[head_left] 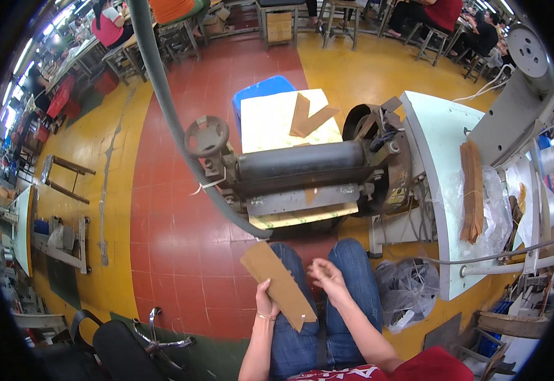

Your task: The person assembles small wooden sticks into a bundle, ties them with a rubber band, and places the bundle on a sewing machine table. They then pick up flat cardboard pieces, fold them, and stack them on a nearby surface.

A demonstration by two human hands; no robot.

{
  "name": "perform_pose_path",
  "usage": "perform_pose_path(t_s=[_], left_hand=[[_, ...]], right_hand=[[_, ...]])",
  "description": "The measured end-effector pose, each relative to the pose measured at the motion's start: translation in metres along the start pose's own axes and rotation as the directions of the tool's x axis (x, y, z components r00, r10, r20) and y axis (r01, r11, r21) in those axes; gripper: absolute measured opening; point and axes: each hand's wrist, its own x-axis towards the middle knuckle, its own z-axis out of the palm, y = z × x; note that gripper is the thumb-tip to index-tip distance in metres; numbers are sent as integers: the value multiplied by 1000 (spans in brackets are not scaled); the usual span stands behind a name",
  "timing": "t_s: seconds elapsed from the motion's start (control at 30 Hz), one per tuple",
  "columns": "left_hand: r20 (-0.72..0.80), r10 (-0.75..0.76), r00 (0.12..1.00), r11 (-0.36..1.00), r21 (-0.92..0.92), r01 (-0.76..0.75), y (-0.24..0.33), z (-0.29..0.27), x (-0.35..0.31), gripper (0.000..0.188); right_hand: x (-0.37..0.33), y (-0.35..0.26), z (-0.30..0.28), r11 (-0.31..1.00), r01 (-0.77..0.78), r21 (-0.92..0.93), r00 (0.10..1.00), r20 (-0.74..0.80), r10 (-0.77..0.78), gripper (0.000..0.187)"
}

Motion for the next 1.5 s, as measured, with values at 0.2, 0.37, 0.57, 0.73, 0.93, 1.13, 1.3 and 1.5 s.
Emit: perform_pose_path(t_s=[0.2, 0.37, 0.57, 0.73, 0.93, 1.13, 1.3, 1.5], left_hand=[[-51, -40, 998, 990, 130, 46, -5, -10, 0, 52], [-115, -11, 993, 997, 72, 20, -6, -8, 3, 53], [1, -5, 1000, 997, 83, 5, 2, 1, 6, 67], [12, -36, 999, 999, 36, 35, 4, 3, 7, 75], [19, -32, 999, 999, 29, 32, 5, 5, 6, 74], [7, -43, 999, 997, 60, 42, 7, 6, 8, 74], [51, -48, 998, 998, -30, 49, 6, 2, 10, 75], [11, -46, 999, 992, 118, 44, 1, -3, 7, 60]], right_hand=[[-38, -7, 16, 733, 373, -568, 928, 246, -281, 47], [-38, -19, 26, 862, 330, -384, 944, 120, -308, 36], [-11, -38, 11, 783, 562, -266, 813, 0, -583, 19], [32, -52, -10, 953, 283, 105, 957, -92, -274, 17], [46, -62, -10, 962, 199, 189, 980, -14, -200, 25], [82, -95, 2, 914, 399, -72, 898, -169, -405, 40], [4, -21, -4, 853, 307, -422, 915, -116, -386, 33], [-57, -15, 16, 600, 495, -629, 867, 315, -386, 55]])
